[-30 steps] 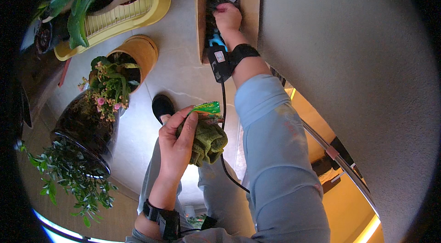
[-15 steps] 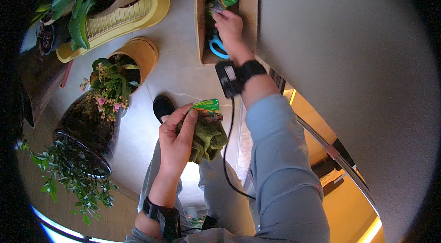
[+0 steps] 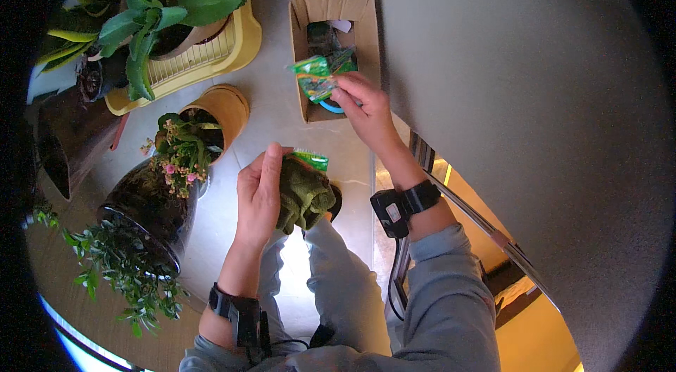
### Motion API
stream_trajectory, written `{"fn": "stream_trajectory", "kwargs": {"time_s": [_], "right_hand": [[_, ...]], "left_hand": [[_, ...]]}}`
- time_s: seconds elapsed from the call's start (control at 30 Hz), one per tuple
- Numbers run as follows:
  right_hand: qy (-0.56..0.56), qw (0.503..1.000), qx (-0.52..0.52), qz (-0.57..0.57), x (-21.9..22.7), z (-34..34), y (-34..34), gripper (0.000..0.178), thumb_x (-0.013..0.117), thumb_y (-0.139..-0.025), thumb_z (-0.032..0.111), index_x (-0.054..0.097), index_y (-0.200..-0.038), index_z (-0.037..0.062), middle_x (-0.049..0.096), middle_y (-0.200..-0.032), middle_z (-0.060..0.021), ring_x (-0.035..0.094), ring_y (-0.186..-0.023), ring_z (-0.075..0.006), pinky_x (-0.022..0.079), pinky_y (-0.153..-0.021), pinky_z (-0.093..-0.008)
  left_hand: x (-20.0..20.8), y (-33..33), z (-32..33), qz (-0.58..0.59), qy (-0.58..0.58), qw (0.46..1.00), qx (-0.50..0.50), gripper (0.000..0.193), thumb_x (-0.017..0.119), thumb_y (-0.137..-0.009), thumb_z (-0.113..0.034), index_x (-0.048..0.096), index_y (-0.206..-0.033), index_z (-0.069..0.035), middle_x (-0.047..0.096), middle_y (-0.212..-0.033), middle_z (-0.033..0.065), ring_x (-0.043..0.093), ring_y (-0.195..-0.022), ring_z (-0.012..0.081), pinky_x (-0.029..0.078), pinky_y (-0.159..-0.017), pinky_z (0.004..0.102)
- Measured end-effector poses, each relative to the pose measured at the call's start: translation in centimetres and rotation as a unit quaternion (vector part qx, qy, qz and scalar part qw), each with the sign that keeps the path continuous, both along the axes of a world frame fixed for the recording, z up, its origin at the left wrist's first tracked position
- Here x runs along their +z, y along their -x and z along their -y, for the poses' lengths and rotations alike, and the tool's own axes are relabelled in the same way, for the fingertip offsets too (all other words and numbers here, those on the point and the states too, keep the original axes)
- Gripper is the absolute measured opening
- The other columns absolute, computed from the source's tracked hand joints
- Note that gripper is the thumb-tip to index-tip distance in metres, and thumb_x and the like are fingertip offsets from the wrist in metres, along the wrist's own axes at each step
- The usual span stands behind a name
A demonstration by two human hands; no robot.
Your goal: The person retrieves a small packet of fertilizer from a box, cuts it open with scissors, and sprinkles the contents into the soil of a potted plant on the balcony. They repeat this with a second packet, then return the scissors to the box.
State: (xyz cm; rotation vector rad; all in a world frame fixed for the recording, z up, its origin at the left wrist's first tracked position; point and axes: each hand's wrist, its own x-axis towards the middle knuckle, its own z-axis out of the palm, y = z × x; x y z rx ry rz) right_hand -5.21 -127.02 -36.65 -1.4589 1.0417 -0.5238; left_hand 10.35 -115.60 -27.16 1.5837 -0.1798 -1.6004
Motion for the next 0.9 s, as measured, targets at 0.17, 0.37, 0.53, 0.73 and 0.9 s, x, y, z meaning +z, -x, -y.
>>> {"fn": "stream_trajectory", "kwargs": {"time_s": [0.17, 0.37, 0.53, 0.73, 0.9], "right_hand": [[0.12, 0.988, 0.088, 0.03, 2.2, 1.5, -0.1, 0.017, 0.056, -0.08, -0.002, 0.061, -0.095, -0.0003, 0.058, -0.087, -0.0093, 0.058, -0.08, -0.0204, 0.047, -0.07, -0.0294], [0.106, 0.967, 0.225, 0.062, 3.8, 2.8, -0.5, 0.025, 0.053, -0.074, -0.005, 0.062, -0.096, 0.0023, 0.058, -0.085, -0.01, 0.058, -0.078, -0.0233, 0.046, -0.068, -0.0307], [0.044, 0.999, 0.006, -0.009, 0.6, 2.7, -0.2, 0.022, 0.056, -0.081, 0.004, 0.058, -0.103, 0.003, 0.06, -0.089, -0.0126, 0.059, -0.079, -0.0278, 0.048, -0.071, -0.0332], [0.082, 0.836, 0.259, -0.477, -5.0, 1.6, 0.3, 0.036, 0.065, -0.073, 0.034, 0.063, -0.089, 0.0024, 0.064, -0.082, -0.0151, 0.063, -0.078, -0.0303, 0.051, -0.067, -0.0398], [0.119, 0.819, 0.255, -0.501, -6.8, 1.9, -0.3, 0.022, 0.063, -0.064, 0.024, 0.068, -0.071, 0.0041, 0.065, -0.076, -0.0166, 0.064, -0.073, -0.0321, 0.052, -0.061, -0.0408]], "left_hand": [[-0.9, 0.1, 1.8, 0.192, -0.019, 0.978, -0.075, 0.06, 0.058, -0.086, -0.022, 0.028, -0.135, -0.005, 0.063, -0.065, 0.0112, 0.059, -0.057, 0.0149, 0.046, -0.058, 0.0282], [-1.4, -1.7, 3.7, 0.11, 0.008, 0.98, -0.167, 0.034, 0.058, -0.085, -0.015, 0.052, -0.116, -0.001, 0.063, -0.069, 0.0053, 0.058, -0.061, 0.0096, 0.046, -0.06, 0.0248], [-2.0, -3.0, 4.4, 0.013, -0.02, 0.99, -0.142, 0.019, 0.057, -0.088, -0.014, 0.063, -0.095, 0.002, 0.064, -0.075, 0.0026, 0.057, -0.065, 0.0063, 0.046, -0.059, 0.0216], [-1.1, -3.9, 5.5, -0.089, -0.014, 0.99, -0.112, 0.02, 0.057, -0.089, -0.017, 0.063, -0.091, 0.002, 0.064, -0.075, 0.0053, 0.061, -0.062, 0.0103, 0.05, -0.057, 0.0229], [0.0, -3.4, 6.6, -0.112, 0.015, 0.987, -0.116, 0.019, 0.057, -0.088, -0.017, 0.063, -0.093, 0.001, 0.065, -0.076, 0.0058, 0.062, -0.062, 0.0119, 0.051, -0.057, 0.0239]]}}
